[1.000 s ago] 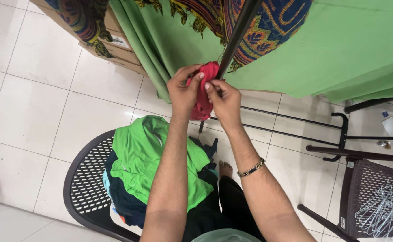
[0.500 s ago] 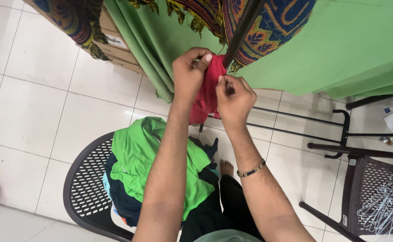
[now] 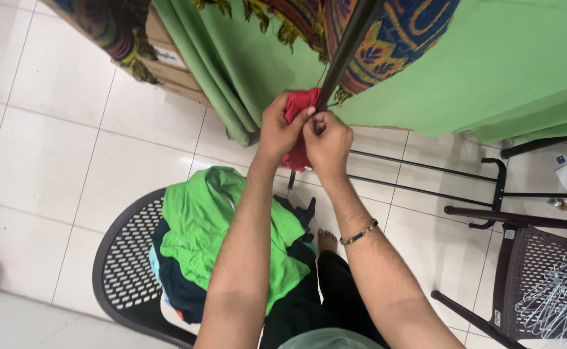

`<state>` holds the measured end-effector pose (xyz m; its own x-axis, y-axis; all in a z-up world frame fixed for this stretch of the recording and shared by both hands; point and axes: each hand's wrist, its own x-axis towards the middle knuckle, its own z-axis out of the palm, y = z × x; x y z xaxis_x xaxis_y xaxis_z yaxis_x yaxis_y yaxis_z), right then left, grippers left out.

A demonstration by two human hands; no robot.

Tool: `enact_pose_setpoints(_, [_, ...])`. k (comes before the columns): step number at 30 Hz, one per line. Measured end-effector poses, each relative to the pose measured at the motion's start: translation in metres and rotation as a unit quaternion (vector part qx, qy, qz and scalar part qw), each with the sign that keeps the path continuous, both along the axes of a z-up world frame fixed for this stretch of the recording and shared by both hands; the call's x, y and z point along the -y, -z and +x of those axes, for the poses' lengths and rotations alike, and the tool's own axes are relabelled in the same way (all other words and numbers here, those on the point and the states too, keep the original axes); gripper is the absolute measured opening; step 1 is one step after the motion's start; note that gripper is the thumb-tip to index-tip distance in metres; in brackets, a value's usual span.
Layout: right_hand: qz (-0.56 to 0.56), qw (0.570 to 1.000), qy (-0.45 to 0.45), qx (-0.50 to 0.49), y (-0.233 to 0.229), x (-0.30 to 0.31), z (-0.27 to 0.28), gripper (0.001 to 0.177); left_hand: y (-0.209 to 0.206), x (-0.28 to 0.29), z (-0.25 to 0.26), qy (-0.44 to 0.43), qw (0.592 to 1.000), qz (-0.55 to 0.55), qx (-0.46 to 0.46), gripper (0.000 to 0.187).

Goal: The person hangs several pieces of clothing on a drying rack. They place a plaid shirt, a red shirt, a green shirt, and a dark blue shirt onto hangers and then hang them on the rack.

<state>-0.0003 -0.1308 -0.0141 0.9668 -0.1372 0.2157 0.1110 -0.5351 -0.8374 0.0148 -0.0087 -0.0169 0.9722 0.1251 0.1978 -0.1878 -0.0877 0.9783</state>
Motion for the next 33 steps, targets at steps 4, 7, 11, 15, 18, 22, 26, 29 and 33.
enact_pose_setpoints(4, [0.013, 0.997, -0.057, -0.059, 0.006, 0.014, 0.008, 0.012, -0.017, -0.011, 0.003, 0.000, 0.987, 0.151, 0.049, 0.026])
enact_pose_setpoints(7, [-0.027, 0.990, -0.097, -0.094, 0.015, 0.029, 0.005, 0.011, -0.021, -0.011, -0.003, -0.032, 0.958, 0.286, 0.016, 0.034])
enact_pose_setpoints(11, [-0.011, 0.991, -0.078, -0.112, 0.025, 0.042, -0.015, 0.009, -0.020, -0.006, 0.005, -0.099, 0.926, 0.365, 0.000, 0.039])
enact_pose_setpoints(15, [0.012, 0.988, -0.070, -0.138, 0.026, 0.048, -0.043, 0.011, -0.020, 0.004, 0.000, -0.137, 0.937, 0.322, -0.008, 0.046])
enact_pose_setpoints(18, [0.014, 0.981, -0.062, -0.185, 0.022, 0.052, -0.053, 0.014, -0.023, 0.010, -0.011, -0.156, 0.952, 0.262, -0.017, 0.056])
enact_pose_setpoints(22, [0.028, 0.986, -0.064, -0.154, 0.016, 0.054, -0.060, 0.015, -0.027, 0.016, -0.029, -0.160, 0.949, 0.268, -0.041, 0.095])
enact_pose_setpoints(26, [0.043, 0.988, -0.078, -0.126, 0.006, 0.052, -0.066, 0.014, -0.030, 0.022, -0.056, -0.181, 0.946, 0.265, -0.045, 0.111])
enact_pose_setpoints(29, [0.043, 0.988, -0.081, -0.125, -0.002, 0.048, -0.073, 0.015, -0.033, 0.029, -0.087, -0.204, 0.940, 0.269, -0.042, 0.110])
enact_pose_setpoints(33, [0.061, 0.983, -0.096, -0.147, -0.011, 0.045, -0.086, 0.017, -0.033, 0.041, -0.126, -0.244, 0.932, 0.266, -0.043, 0.102])
